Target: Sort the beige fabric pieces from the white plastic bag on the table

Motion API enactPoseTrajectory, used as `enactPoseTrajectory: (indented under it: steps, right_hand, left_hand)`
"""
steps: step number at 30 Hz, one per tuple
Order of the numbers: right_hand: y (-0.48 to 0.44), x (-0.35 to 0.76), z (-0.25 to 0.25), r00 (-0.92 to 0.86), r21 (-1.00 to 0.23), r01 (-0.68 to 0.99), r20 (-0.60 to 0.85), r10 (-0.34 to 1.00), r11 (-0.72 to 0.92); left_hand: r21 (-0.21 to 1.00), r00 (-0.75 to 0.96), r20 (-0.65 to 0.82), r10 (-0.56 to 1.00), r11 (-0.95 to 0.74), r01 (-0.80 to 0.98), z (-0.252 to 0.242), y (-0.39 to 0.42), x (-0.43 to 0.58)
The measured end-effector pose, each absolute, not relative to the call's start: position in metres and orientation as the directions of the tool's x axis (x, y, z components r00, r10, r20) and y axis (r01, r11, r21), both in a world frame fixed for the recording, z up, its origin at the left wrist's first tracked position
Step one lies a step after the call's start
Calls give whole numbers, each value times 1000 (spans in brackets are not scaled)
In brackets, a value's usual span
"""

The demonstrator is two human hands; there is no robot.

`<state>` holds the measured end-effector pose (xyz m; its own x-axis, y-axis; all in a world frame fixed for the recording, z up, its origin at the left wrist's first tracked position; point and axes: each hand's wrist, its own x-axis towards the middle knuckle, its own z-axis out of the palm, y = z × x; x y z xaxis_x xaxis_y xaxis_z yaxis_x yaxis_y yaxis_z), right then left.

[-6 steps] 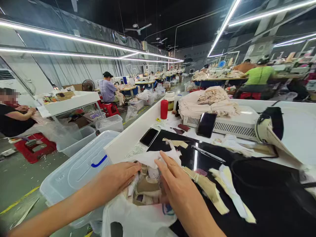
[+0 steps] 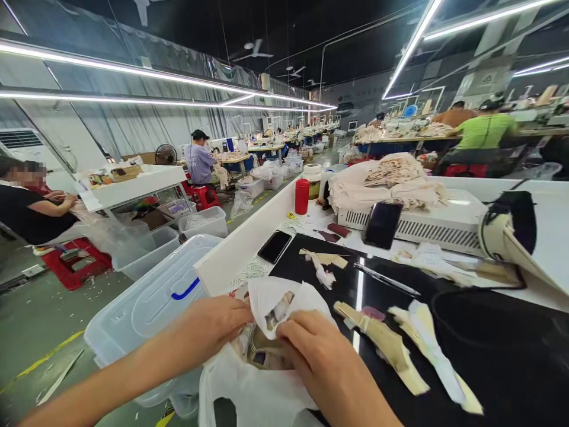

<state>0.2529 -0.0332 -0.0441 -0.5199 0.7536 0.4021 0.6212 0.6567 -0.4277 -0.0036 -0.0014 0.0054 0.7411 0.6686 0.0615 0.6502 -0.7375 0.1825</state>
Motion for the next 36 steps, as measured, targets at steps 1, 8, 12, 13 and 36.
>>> enactPoseTrajectory:
  steps: [1,8,12,13,36]
  right_hand:
    - [-35,248,-46,-550,-474,582,369,750,660]
    - [-21,208,-58,-629,-480,552,298,718,682]
    - [-7,185,-58,-641,-520,542,253,725,660]
    - [-5,180,-58,-644,-546,524,248,724,654]
    - [9,213,-46,-273,-959,265,-173,946,-99]
  left_hand:
    - [144,749,13,662,-743,654,7,-4,-4]
    - [19,830,-85,551,-832,554,12,-21,-10]
    - [85,832,-48,553,-827,555,10,-25,-19]
    - [106,832,-48,552,-826,554,10,-26,-21]
    - [72,829,22,558,-828,556,24,-28,-18]
